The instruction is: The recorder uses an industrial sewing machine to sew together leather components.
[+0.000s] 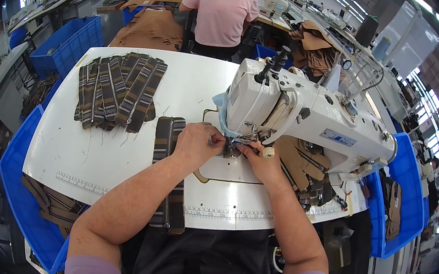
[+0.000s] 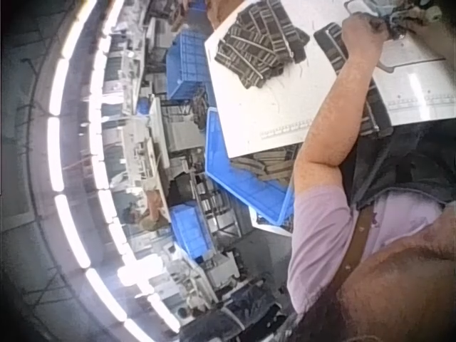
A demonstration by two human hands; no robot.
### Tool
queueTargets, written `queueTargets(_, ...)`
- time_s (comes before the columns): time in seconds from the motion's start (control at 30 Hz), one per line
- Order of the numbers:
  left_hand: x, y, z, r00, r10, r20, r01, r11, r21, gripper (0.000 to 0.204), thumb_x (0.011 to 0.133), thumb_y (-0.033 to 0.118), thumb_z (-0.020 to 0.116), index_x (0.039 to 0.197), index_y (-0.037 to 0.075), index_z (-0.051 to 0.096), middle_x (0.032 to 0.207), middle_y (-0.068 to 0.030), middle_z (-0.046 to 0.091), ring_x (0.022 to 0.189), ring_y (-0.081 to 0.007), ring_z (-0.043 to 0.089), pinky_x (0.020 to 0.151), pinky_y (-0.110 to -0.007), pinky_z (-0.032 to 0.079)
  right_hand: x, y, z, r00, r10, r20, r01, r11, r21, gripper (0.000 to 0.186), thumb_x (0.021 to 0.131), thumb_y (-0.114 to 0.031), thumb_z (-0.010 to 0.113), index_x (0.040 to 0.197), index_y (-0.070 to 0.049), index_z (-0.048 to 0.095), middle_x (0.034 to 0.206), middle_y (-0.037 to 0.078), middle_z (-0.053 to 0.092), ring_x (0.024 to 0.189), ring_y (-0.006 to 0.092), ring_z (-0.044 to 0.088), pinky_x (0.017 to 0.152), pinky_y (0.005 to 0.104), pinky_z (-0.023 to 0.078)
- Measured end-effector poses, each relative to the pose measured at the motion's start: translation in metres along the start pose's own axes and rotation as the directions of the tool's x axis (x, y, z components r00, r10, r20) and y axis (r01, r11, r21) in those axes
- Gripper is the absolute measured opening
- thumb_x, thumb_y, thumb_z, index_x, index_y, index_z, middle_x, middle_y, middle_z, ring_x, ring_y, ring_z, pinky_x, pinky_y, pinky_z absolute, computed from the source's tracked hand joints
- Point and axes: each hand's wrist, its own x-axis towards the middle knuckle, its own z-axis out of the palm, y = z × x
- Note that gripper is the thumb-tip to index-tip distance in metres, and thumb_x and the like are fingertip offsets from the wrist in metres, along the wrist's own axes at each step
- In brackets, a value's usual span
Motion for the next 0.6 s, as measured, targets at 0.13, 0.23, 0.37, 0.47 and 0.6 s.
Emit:
queueTargets(0.13, -0.001, 0.0, -0.002, 1.0, 0.017, -0.013, -0.017, 1.0, 0.0, 0.017, 0.075, 0.009, 0.079, 0.09, 0.002, 0.079, 0.084, -0.0118, 0.073, 0.062, -0.0208, 0.066, 0.063, -0.033, 0.054, 0.0, -0.004, -0.002, 1.0, -0.013, 0.008, 0.013, 1.0, -0.014, 0.023, 0.088, -0.012, 0.076, 0.11, -0.005, 0.076, 0.102, 0.015, 0.076, 0.091, 0.0313, 0.071, 0.082, 0.0389, 0.054)
queueTargets(0.23, 0.001, -0.001, 0.0, 1.0, 0.027, -0.015, -0.027, 1.0, -0.007, 0.016, 0.075, 0.009, 0.079, 0.09, 0.002, 0.079, 0.083, -0.0125, 0.073, 0.062, -0.0209, 0.066, 0.062, -0.033, 0.054, 0.002, 0.003, -0.002, 1.0, 0.004, 0.01, -0.004, 1.0, 0.008, 0.024, 0.088, -0.012, 0.076, 0.111, -0.006, 0.076, 0.103, 0.015, 0.076, 0.093, 0.0319, 0.071, 0.083, 0.0392, 0.054)
queueTargets(0.37, 0.0, -0.001, 0.0, 1.0, 0.018, -0.013, -0.018, 1.0, -0.007, 0.016, 0.075, 0.009, 0.079, 0.089, 0.001, 0.079, 0.083, -0.0129, 0.073, 0.061, -0.0207, 0.065, 0.061, -0.032, 0.053, 0.0, -0.002, -0.001, 0.998, 0.061, 0.004, -0.061, 0.998, 0.016, 0.024, 0.088, -0.012, 0.076, 0.111, -0.006, 0.076, 0.104, 0.015, 0.076, 0.094, 0.0318, 0.071, 0.084, 0.0391, 0.054)
queueTargets(0.47, -0.001, 0.0, -0.001, 1.0, 0.007, -0.015, -0.008, 1.0, -0.013, 0.017, 0.075, 0.009, 0.079, 0.09, 0.001, 0.079, 0.083, -0.0126, 0.073, 0.06, -0.0204, 0.064, 0.06, -0.032, 0.053, 0.0, -0.008, -0.001, 0.999, 0.049, 0.001, -0.049, 0.996, -0.078, 0.023, 0.088, -0.012, 0.076, 0.11, -0.005, 0.076, 0.103, 0.015, 0.076, 0.092, 0.0306, 0.071, 0.083, 0.039, 0.054)
queueTargets(0.6, 0.001, 0.004, -0.002, 0.999, -0.044, 0.023, 0.044, 0.999, 0.007, 0.015, 0.077, 0.013, 0.078, 0.09, 0.006, 0.08, 0.087, -0.0078, 0.075, 0.074, -0.0253, 0.073, 0.073, -0.035, 0.058, -0.001, -0.008, -0.002, 1.0, 0.026, 0.006, -0.026, 1.0, 0.004, 0.022, 0.088, -0.012, 0.076, 0.109, -0.005, 0.076, 0.101, 0.015, 0.077, 0.09, 0.0289, 0.072, 0.082, 0.0382, 0.054)
